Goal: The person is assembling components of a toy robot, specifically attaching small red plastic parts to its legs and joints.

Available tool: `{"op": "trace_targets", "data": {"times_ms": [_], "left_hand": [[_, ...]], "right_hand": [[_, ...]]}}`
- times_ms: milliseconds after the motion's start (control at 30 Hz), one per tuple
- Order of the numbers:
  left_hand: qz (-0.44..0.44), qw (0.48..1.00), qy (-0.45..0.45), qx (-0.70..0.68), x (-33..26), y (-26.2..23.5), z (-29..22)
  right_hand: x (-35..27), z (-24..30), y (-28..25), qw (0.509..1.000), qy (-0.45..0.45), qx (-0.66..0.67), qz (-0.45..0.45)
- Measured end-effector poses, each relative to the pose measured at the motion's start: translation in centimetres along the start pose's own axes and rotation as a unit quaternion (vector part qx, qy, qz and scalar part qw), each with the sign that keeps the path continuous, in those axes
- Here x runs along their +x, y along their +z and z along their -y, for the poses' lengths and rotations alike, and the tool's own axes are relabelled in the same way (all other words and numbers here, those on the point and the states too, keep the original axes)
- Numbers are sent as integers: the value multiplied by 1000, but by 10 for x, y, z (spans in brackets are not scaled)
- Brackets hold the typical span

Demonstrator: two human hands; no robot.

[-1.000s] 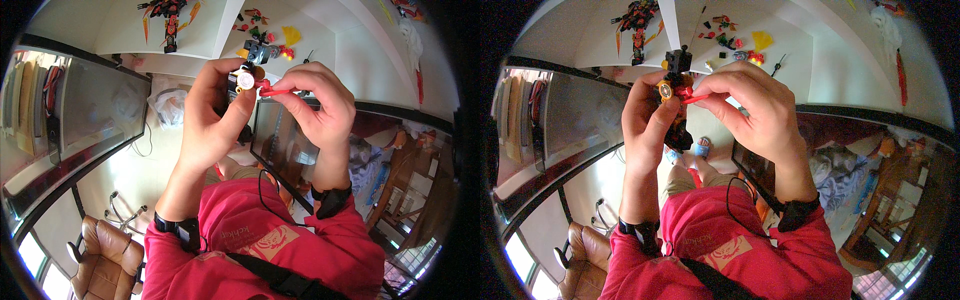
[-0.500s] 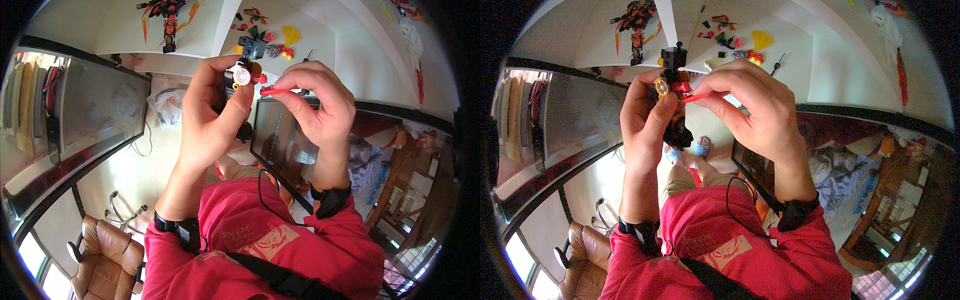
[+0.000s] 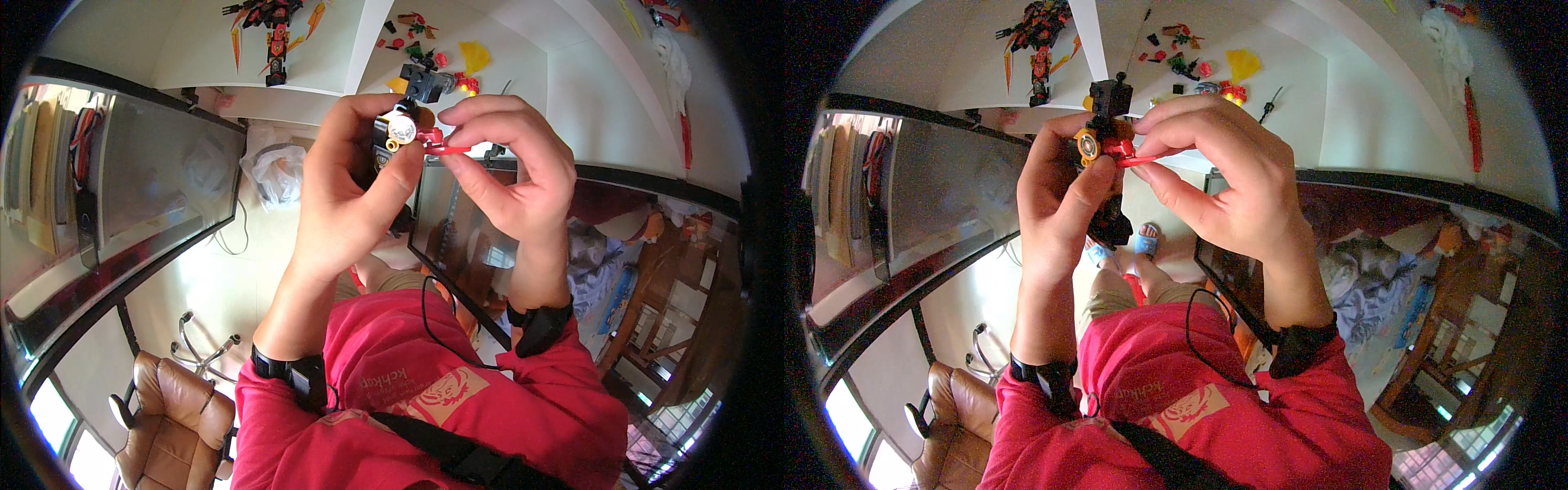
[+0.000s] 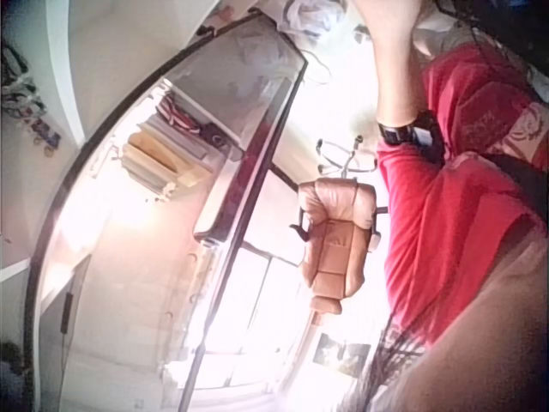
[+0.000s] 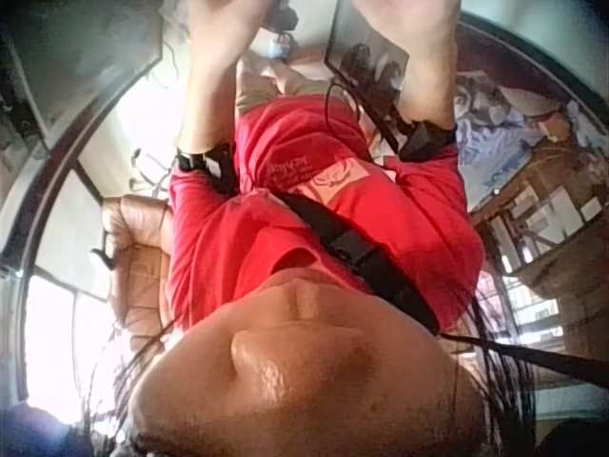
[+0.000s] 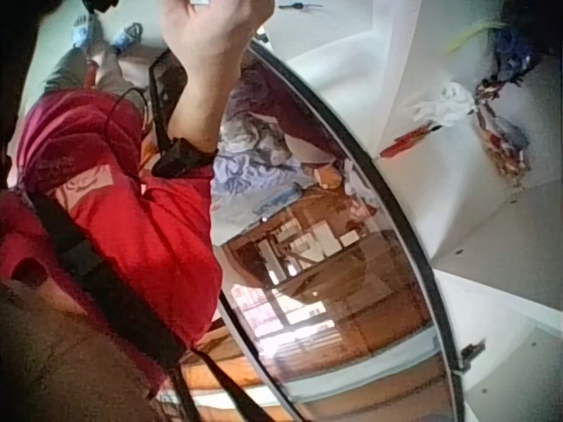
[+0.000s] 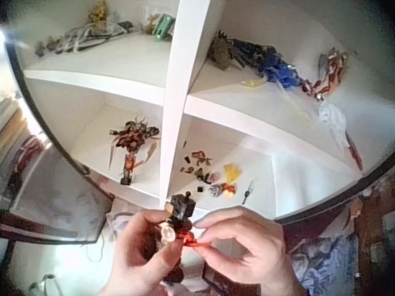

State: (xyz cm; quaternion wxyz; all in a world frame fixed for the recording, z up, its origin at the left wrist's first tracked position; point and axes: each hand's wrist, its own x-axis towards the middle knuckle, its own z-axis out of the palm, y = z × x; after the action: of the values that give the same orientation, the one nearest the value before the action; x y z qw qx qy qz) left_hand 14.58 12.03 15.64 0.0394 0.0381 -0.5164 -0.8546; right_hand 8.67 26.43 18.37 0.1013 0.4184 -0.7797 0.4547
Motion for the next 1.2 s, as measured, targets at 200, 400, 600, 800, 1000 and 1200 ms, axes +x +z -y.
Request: {"op": "trace_targets", "data": {"times_ms": [200,400,600,800,1000,1200], "left_hand": [[28,998,9,57,1,0,0],[48,997,24,55,-1,-1,2],[42,997,8,68,-4,-1,0],[44,993,16,106,-5,-1,1],[41,991,44,121,-7,-1,3],[43,988,61,135,-8,-2,4]], "right_hand": [[-4,-1,1,995,40,90,-6],[-7,3,-1,984,74,161,-8],[-9,5,-1,983,71,170,-17],[-10,5,0,980,70,186,-27],[-12,6,-1,980,69,186,-30],[-12,9,-3,981,73,178,-22]]}}
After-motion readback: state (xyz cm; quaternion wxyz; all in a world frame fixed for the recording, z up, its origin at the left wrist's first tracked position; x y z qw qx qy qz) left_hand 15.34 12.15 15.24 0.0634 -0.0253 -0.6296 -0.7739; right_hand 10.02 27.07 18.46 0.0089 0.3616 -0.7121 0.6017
